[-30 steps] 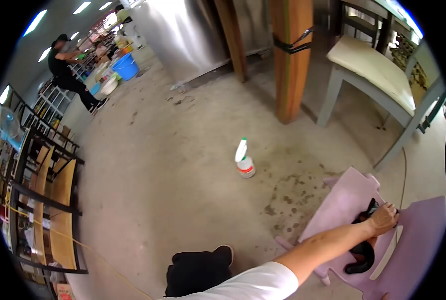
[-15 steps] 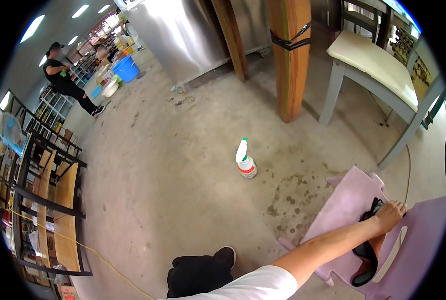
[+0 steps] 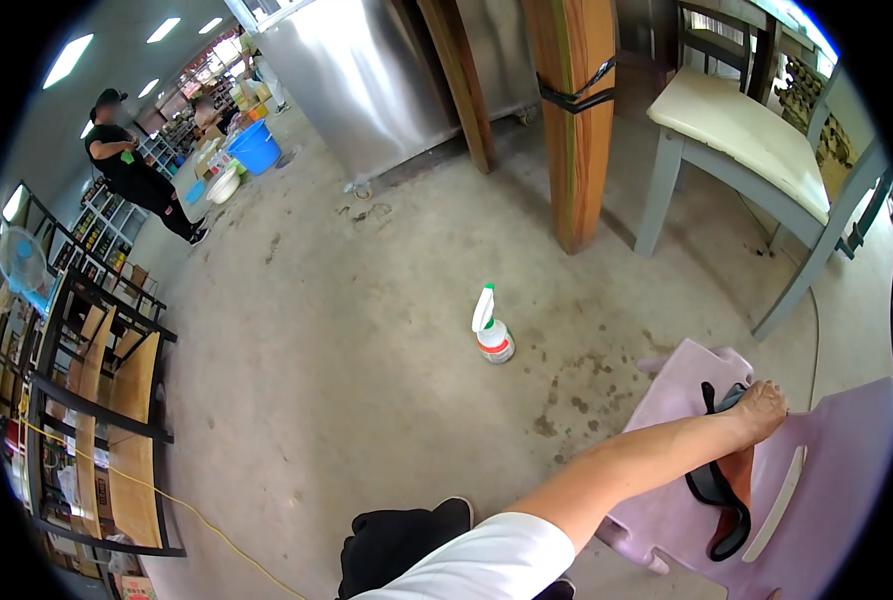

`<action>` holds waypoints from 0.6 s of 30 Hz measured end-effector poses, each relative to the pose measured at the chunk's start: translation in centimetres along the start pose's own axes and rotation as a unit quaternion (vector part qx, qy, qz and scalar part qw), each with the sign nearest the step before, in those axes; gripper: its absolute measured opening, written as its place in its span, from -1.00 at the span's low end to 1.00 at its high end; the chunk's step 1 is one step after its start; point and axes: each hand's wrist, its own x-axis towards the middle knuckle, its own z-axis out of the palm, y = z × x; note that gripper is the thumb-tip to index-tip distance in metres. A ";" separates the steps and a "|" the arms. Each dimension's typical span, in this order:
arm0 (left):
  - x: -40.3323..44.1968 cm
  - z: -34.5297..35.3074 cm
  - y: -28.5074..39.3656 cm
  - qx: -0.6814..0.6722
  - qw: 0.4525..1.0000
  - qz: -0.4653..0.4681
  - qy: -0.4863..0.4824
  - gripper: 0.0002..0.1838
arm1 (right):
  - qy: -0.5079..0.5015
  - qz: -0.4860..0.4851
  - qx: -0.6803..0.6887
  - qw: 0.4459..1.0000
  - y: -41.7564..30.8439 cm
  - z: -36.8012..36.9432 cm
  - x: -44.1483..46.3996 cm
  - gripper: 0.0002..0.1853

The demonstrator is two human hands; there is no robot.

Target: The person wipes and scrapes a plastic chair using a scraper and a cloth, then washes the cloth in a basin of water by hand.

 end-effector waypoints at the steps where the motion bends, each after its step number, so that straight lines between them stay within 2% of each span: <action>1: -0.1 -0.2 -0.1 0.002 1.000 0.000 0.001 -0.79 | 0.005 0.020 0.016 1.000 -0.3 0.2 0.3 -0.59; 4: -0.7 -0.8 -0.3 0.019 0.999 -0.014 0.024 -0.80 | 0.016 0.080 0.060 0.995 -1.5 1.1 1.3 -0.62; 6: -1.6 -3.0 -0.9 0.050 0.997 -0.066 -0.001 -0.90 | 0.026 0.121 0.087 0.988 -3.6 3.8 1.5 -0.64; 11: -2.8 -4.3 -2.4 0.088 0.994 -0.049 -0.042 -0.89 | 0.045 0.221 0.163 0.961 -4.9 6.0 3.5 -0.68; 13: -3.1 -2.9 -2.4 0.029 0.991 -0.123 0.034 -0.84 | 0.050 0.260 0.192 0.945 -7.8 7.4 4.2 -0.69; 14: -3.3 -2.5 -2.3 0.029 0.991 -0.124 0.034 -0.84 | 0.052 0.279 0.206 0.936 -8.4 7.6 4.4 -0.69; 17: -4.6 -3.1 -1.9 0.083 0.987 -0.120 0.063 -0.80 | 0.024 0.239 0.223 0.945 -7.5 7.2 4.7 -0.67; 18: -5.3 -4.7 -2.1 0.129 0.988 -0.087 0.023 -0.79 | 0.035 0.266 0.231 0.935 -7.8 7.7 4.6 -0.66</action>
